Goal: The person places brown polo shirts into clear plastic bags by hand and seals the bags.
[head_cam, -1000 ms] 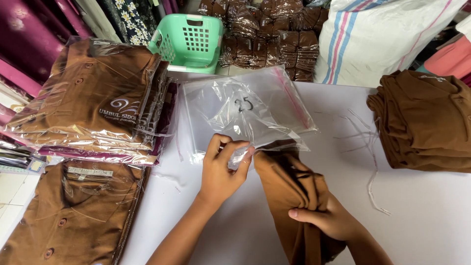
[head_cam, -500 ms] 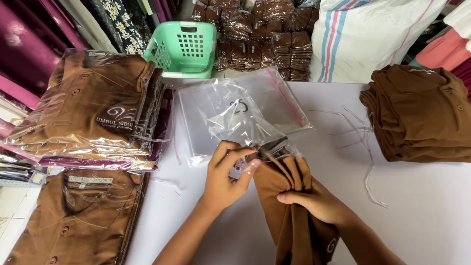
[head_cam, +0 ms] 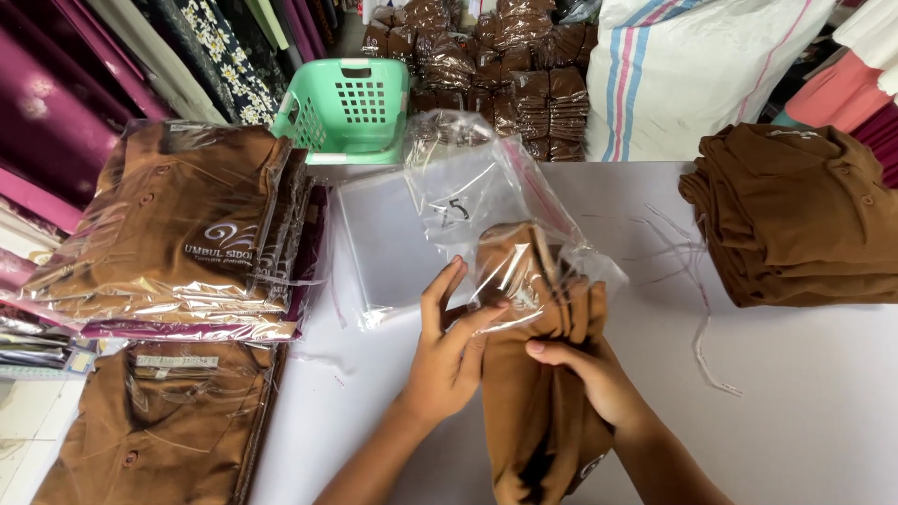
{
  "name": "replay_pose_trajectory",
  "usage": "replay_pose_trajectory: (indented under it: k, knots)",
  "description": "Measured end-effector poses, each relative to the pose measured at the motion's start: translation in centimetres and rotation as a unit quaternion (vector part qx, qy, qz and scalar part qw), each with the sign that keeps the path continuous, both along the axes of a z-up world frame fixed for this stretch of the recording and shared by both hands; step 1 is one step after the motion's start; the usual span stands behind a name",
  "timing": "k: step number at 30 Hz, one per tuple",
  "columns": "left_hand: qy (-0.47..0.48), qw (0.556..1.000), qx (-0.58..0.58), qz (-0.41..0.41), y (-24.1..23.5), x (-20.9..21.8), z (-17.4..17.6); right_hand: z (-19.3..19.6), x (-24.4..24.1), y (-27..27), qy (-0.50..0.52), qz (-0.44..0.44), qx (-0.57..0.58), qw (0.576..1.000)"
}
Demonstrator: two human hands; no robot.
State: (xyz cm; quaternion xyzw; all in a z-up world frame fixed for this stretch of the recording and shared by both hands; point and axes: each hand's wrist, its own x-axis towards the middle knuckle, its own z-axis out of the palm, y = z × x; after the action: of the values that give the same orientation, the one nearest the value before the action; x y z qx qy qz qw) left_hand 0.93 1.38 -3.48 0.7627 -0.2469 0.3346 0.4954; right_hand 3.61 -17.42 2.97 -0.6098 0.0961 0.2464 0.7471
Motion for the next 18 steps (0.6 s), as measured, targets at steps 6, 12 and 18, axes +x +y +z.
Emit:
replay_pose_trajectory:
  k: [6, 12, 18]
  knots:
    - [-0.019, 0.996, -0.051, 0.065, -0.2, 0.5, 0.1, 1.3, -0.1, 0.1, 0.046, -0.102, 0.041, 0.993]
    - [-0.063, 0.987, -0.060, 0.132, 0.5, 0.5, 1.1, -2.0, -0.2, -0.5, -0.150, 0.092, -0.148, 0.973]
    - [-0.010, 0.994, -0.040, 0.103, 0.4, 0.0, 1.7, 0.4, -1.3, 0.6, -0.363, 0.138, -0.133, 0.912]
